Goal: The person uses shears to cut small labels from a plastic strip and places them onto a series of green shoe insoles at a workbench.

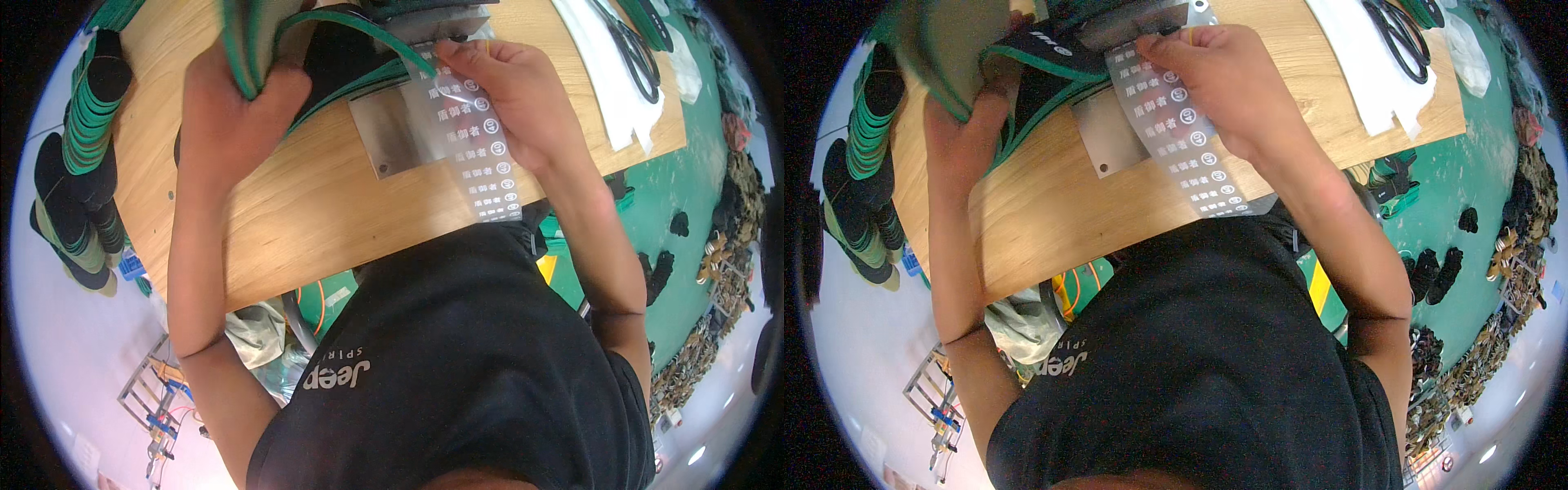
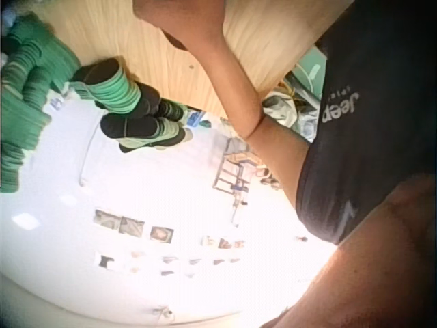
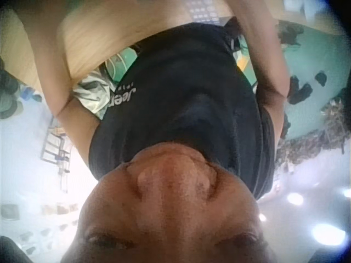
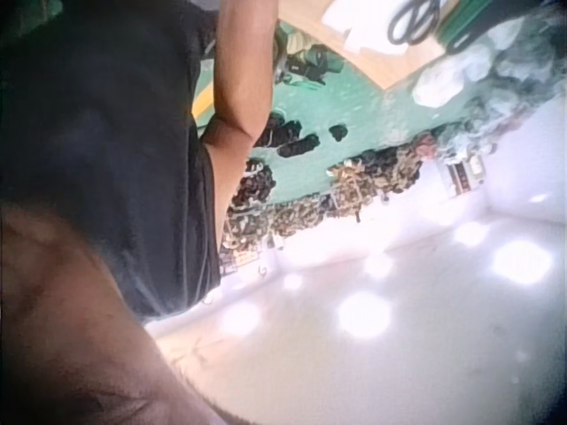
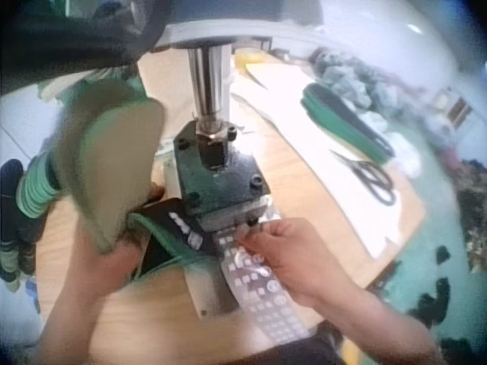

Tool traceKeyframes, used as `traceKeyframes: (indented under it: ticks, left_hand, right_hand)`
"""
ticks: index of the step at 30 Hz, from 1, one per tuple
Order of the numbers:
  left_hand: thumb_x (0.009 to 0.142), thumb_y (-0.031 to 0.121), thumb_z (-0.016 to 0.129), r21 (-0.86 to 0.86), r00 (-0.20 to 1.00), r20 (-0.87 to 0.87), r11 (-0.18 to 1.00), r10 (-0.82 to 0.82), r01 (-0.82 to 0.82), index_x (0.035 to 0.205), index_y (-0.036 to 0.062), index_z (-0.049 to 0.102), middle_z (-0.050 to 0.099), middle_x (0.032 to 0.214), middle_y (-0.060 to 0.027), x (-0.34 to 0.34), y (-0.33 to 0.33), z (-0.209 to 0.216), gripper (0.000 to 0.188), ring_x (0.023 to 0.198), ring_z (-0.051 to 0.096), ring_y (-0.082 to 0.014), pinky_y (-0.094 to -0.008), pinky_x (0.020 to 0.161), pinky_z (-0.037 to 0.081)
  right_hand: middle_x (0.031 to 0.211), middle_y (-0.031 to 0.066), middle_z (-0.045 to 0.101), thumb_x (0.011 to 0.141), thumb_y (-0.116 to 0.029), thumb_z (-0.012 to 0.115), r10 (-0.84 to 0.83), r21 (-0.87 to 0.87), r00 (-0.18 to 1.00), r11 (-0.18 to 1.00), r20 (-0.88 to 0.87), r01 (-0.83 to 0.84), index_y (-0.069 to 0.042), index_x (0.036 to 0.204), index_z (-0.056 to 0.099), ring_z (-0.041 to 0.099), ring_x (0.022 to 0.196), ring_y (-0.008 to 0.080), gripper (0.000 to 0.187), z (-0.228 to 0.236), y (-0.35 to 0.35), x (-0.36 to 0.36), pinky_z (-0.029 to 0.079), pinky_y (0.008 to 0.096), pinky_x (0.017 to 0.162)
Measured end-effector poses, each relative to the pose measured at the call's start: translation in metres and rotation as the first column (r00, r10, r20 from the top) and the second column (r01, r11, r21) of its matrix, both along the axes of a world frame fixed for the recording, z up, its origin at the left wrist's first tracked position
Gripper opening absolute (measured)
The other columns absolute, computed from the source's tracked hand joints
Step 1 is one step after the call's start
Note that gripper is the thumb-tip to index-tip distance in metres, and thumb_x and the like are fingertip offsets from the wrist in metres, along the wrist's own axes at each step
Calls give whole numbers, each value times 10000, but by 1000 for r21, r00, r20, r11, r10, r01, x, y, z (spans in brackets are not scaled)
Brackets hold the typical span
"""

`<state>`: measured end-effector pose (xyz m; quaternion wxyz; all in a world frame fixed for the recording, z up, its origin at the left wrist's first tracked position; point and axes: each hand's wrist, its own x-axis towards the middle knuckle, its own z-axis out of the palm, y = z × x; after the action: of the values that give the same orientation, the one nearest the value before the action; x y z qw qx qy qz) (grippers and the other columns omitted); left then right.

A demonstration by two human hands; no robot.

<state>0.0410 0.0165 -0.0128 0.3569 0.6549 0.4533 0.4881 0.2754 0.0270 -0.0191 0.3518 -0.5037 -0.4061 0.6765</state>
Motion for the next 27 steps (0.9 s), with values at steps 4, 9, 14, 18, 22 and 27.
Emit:
traceKeyframes:
  ticks: [4, 9, 14, 18, 22, 27]
  left_hand:
    - [735, 119, 738, -42, 919, -394, 999, -21, 5, 1196, 4, 536, 613, 1125, -90, 0, 0, 3, 516, 1025, 573, -184, -328, 910, 442]
    - [671, 98, 779, 308, 775, -625, 942, 95, 133, 1204, 18, 535, 609, 1137, -96, 5, 1, 9, 592, 1043, 570, -205, -328, 918, 432]
    - [674, 83, 728, 106, 792, -607, 994, 73, -10, 1176, 2, 543, 623, 1080, -105, -1, -4, 9, 541, 984, 586, -219, -332, 880, 451]
    - [747, 31, 633, -63, 907, -418, 994, 52, -86, 1148, -9, 565, 642, 1016, -79, -14, -6, 17, 409, 916, 594, -170, -299, 833, 461]
    - [753, 35, 575, 50, 986, -27, 986, 163, -161, 1023, 14, 635, 629, 805, -68, -22, 0, 5, 277, 741, 571, -129, -264, 680, 465]
    - [761, 44, 585, -1, 972, -165, 985, 169, -171, 1050, -16, 598, 633, 950, -83, -34, 2, 4, 295, 881, 585, -180, -293, 799, 454]
  right_hand:
    - [682, 45, 617, 863, -182, 619, -22, -22, 1000, 1000, 4, 22, 25, 796, 641, 567, 559, 90, 218, 10, -11, 2, 451, 230, 493]
    - [705, 53, 622, 871, -168, 592, -41, 118, 999, 992, -19, 43, 14, 835, 645, 595, 589, 103, 192, -4, -18, 11, 493, 238, 518]
    - [733, 67, 631, 882, -131, 568, -379, 15, 915, 923, -134, 385, 32, 893, 611, 620, 574, 132, 169, 8, -28, 32, 517, 256, 508]
    - [737, 82, 640, 879, -132, 579, -240, -35, 950, 971, -199, 238, 47, 859, 611, 616, 564, 131, 183, 0, -15, 25, 509, 248, 497]
    - [741, 90, 642, 876, -138, 591, -14, -96, 989, 995, -149, 0, 52, 851, 620, 622, 578, 133, 195, 10, -9, 2, 507, 256, 501]
    - [738, 85, 640, 873, -150, 597, -18, -80, 999, 997, -32, 15, 45, 861, 623, 625, 581, 138, 198, 16, -12, -4, 506, 256, 492]
